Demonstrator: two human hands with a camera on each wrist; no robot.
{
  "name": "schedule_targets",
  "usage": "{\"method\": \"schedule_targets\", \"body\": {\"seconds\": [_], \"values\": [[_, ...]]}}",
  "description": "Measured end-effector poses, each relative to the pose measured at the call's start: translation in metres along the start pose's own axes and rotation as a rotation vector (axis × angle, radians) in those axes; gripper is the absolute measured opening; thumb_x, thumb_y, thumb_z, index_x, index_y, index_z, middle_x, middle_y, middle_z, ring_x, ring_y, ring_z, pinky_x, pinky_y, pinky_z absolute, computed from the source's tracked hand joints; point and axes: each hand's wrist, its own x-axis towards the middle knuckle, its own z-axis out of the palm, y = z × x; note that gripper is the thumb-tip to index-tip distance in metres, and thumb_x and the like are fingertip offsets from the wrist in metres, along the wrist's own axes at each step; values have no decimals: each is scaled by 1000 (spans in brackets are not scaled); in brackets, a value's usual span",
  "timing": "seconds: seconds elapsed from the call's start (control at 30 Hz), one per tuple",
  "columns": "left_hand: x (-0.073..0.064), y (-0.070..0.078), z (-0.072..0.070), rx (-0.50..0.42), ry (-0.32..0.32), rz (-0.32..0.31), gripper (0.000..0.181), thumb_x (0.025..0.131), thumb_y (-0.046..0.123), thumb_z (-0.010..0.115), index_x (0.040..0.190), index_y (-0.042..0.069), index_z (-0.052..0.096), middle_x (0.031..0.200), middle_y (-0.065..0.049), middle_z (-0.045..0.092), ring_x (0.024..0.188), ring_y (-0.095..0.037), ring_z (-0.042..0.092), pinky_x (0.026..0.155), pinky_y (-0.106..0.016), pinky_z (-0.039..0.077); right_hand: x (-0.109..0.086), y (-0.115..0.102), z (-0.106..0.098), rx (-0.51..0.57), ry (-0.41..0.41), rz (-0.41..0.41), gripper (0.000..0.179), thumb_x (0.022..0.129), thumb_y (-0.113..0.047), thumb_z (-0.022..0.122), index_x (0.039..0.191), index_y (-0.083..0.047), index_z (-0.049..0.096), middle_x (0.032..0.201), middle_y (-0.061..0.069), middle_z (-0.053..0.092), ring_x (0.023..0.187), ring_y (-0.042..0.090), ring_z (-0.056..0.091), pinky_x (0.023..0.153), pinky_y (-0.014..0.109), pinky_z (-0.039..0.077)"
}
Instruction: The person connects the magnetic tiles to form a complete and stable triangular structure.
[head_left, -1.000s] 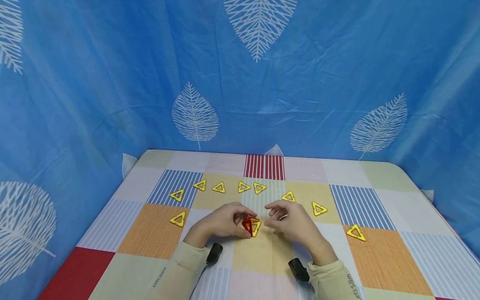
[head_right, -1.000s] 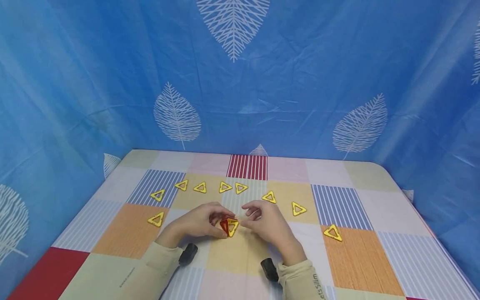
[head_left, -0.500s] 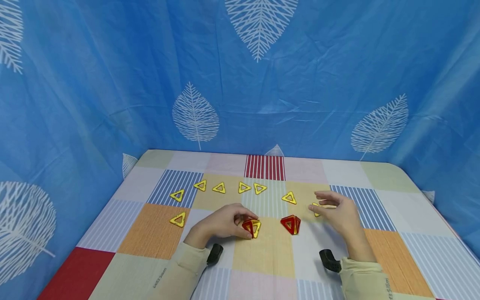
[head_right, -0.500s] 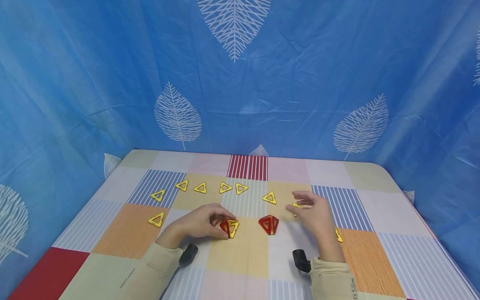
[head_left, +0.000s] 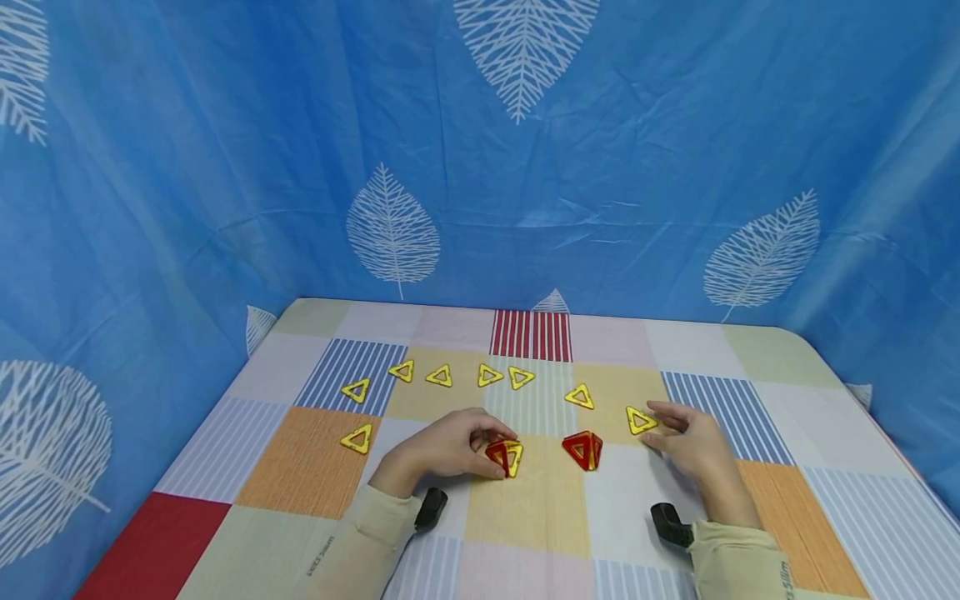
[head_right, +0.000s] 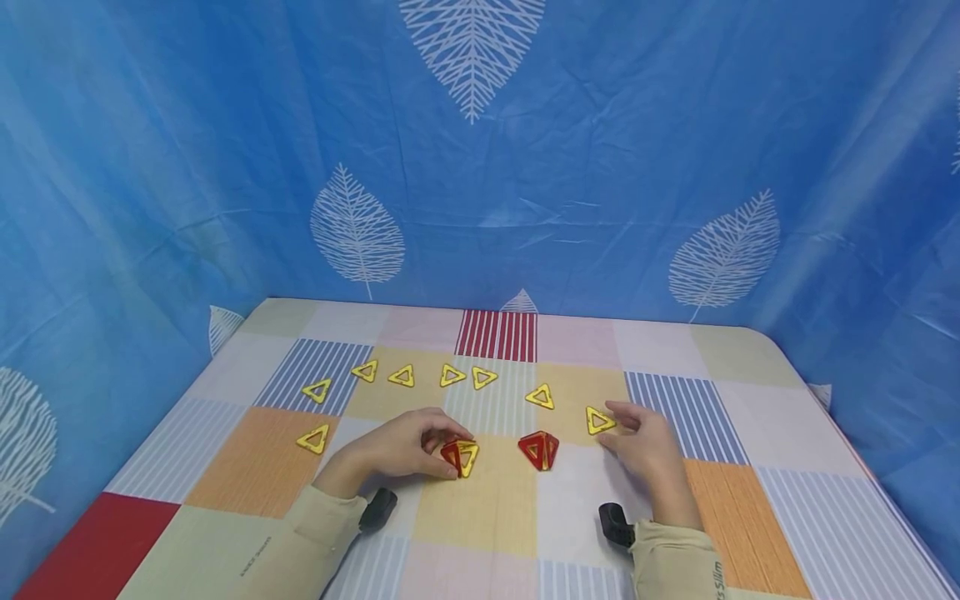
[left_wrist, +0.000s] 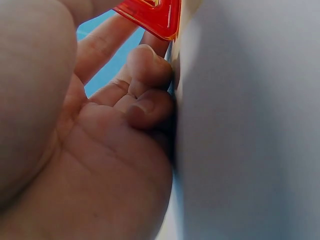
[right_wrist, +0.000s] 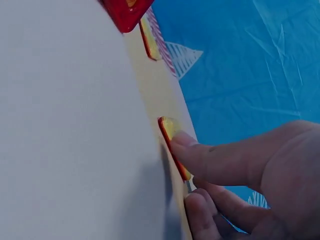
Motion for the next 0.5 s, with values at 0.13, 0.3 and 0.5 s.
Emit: {"method": "schedule_targets", "body": {"seconds": [0.13, 0.3, 0.5], "values": [[0, 1, 0, -10, -4, 11, 41, 82, 20, 86, 121, 17, 72, 91, 1, 55, 75, -12, 46, 65, -26, 39, 1, 4, 0, -37, -26, -16, 55, 94, -11, 71, 142, 7, 51, 144, 33, 44, 133, 52, 38, 104, 62, 33], [-1, 2, 0, -12, -4, 4, 41, 82, 20, 86, 121, 17, 73, 91, 3, 55, 75, -11, 46, 64, -25, 39, 2, 9, 2, -86, -3, -102, 46, 93, -8, 71, 133, 10, 58, 134, 34, 49, 126, 53, 43, 100, 62, 37], [-1, 1, 0, -4, 4, -3, 41, 82, 20, 86, 121, 17, 73, 91, 3, 56, 74, -11, 46, 64, -25, 39, 2, 11, 4, -85, 27, -147, 33, 92, -9, 73, 121, 6, 69, 127, 30, 55, 118, 48, 50, 93, 59, 43]]}}
